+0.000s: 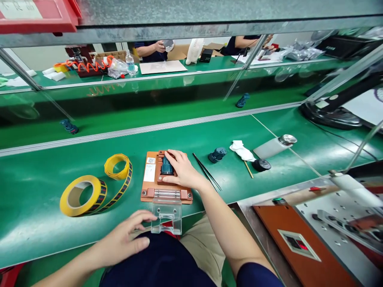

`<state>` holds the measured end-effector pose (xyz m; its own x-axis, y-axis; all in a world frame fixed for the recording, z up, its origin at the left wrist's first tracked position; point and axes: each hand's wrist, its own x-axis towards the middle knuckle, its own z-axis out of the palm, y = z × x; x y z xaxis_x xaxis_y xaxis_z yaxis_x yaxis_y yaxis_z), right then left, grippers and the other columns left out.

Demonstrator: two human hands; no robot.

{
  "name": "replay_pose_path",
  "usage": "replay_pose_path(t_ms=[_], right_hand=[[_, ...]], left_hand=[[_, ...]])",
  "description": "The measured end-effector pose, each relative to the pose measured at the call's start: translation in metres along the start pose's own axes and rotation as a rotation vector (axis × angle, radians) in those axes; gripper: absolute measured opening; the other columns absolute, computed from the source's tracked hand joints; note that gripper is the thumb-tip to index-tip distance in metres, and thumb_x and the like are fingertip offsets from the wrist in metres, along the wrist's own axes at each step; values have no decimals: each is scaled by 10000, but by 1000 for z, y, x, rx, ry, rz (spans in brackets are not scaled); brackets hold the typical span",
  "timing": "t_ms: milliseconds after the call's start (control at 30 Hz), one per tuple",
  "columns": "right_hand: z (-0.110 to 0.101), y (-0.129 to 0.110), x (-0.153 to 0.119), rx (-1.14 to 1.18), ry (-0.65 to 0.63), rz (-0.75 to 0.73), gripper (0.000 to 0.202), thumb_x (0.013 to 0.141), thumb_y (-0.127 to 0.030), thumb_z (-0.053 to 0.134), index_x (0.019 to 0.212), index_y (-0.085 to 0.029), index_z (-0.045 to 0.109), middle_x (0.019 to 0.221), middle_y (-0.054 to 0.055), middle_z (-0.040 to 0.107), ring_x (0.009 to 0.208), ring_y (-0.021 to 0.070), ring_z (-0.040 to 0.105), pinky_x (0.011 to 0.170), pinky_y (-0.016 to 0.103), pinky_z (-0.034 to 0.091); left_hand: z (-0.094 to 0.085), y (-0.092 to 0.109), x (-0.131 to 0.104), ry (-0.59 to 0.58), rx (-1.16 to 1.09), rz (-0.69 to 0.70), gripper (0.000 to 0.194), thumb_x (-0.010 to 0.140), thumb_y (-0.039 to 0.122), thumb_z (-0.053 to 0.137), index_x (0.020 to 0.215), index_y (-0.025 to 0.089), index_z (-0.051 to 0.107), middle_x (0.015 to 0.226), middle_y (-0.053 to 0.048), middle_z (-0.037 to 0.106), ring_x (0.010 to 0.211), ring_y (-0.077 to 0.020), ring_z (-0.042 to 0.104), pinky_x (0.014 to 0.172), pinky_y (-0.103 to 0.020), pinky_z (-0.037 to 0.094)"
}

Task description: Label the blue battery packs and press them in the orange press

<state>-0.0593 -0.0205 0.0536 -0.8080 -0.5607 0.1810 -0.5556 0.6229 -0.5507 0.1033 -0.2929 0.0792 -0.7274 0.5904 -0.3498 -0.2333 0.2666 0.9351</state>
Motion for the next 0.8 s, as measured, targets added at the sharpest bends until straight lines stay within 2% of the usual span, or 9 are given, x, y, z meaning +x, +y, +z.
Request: replay_pose_path(t_ms=[67, 167, 300, 367, 433, 567, 667, 733, 800], right_hand=[[1, -1, -10, 0, 91, 18, 834, 903, -616, 646, 1544, -170, 355, 1570, 176, 356, 1439, 370, 285, 1189, 591, 300], [0, 7, -37, -5, 342, 87, 539, 995, -487, 553, 1448, -201, 488, 1413, 143, 542, 1326, 317, 441, 1130, 540, 393], [2, 30, -90, -95, 629, 175, 244, 1007, -361, 544, 1152, -220, 681, 1158, 109, 677, 1119, 282, 588, 995, 479, 475], [8, 42, -113, -210, 715, 225, 253, 999, -369, 550, 1119, -201, 697, 1136, 123, 674, 1087, 296, 602, 978, 490, 464], [16, 51, -127, -300, 766, 283, 312, 996, -406, 539, 1137, -177, 699, 1137, 143, 661, 1068, 312, 604, 970, 500, 453], [28, 59, -135, -361, 753, 412, 496, 999, -531, 457, 1198, -141, 690, 1115, 166, 642, 1025, 333, 591, 917, 486, 466], [30, 59, -132, -409, 696, 536, 625, 990, -625, 378, 1213, -130, 689, 1063, 172, 634, 965, 346, 570, 831, 474, 472], [30, 59, -130, -421, 646, 581, 625, 995, -622, 338, 1175, -143, 697, 1020, 161, 632, 934, 344, 561, 777, 458, 458], [30, 60, -130, -413, 618, 593, 579, 1006, -578, 315, 1102, -159, 703, 975, 149, 627, 917, 338, 559, 741, 443, 438]], left_hand=[[5, -3, 1, -83, -161, -19, 416, 917, 452, 689, 1288, 274, 630, 1311, -102, 610, 1220, -256, 580, 1059, -386, 446], [-3, 16, 6, -109, -439, -6, 402, 917, 466, 687, 1230, 217, 661, 1098, -120, 698, 1030, -241, 671, 917, -365, 524], [-22, 60, 23, -51, -631, 115, 559, 941, 455, 655, 1425, 202, 539, 1246, -190, 667, 1101, -288, 672, 868, -369, 563], [-26, 76, 42, 43, -688, 119, 540, 946, 410, 659, 1428, 207, 524, 1245, -186, 668, 1067, -276, 687, 824, -352, 581], [-28, 84, 64, 154, -722, 58, 439, 939, 350, 676, 1331, 177, 582, 1161, -168, 696, 971, -238, 711, 768, -311, 589], [-32, 82, 99, 305, -662, -134, 186, 912, 252, 685, 1005, 93, 658, 963, -151, 713, 815, -169, 711, 738, -246, 574], [-48, 75, 97, 338, -451, -127, 292, 885, 296, 701, 1112, 120, 648, 953, -122, 705, 792, -181, 697, 707, -274, 563], [-66, 72, 87, 465, 38, -24, 335, 908, 371, 654, 1175, 169, 650, 948, -90, 692, 818, -196, 677, 736, -305, 549], [-87, 69, 77, 623, 592, 55, 334, 934, 423, 588, 1155, 189, 677, 980, -94, 678, 921, -231, 650, 855, -355, 520]])
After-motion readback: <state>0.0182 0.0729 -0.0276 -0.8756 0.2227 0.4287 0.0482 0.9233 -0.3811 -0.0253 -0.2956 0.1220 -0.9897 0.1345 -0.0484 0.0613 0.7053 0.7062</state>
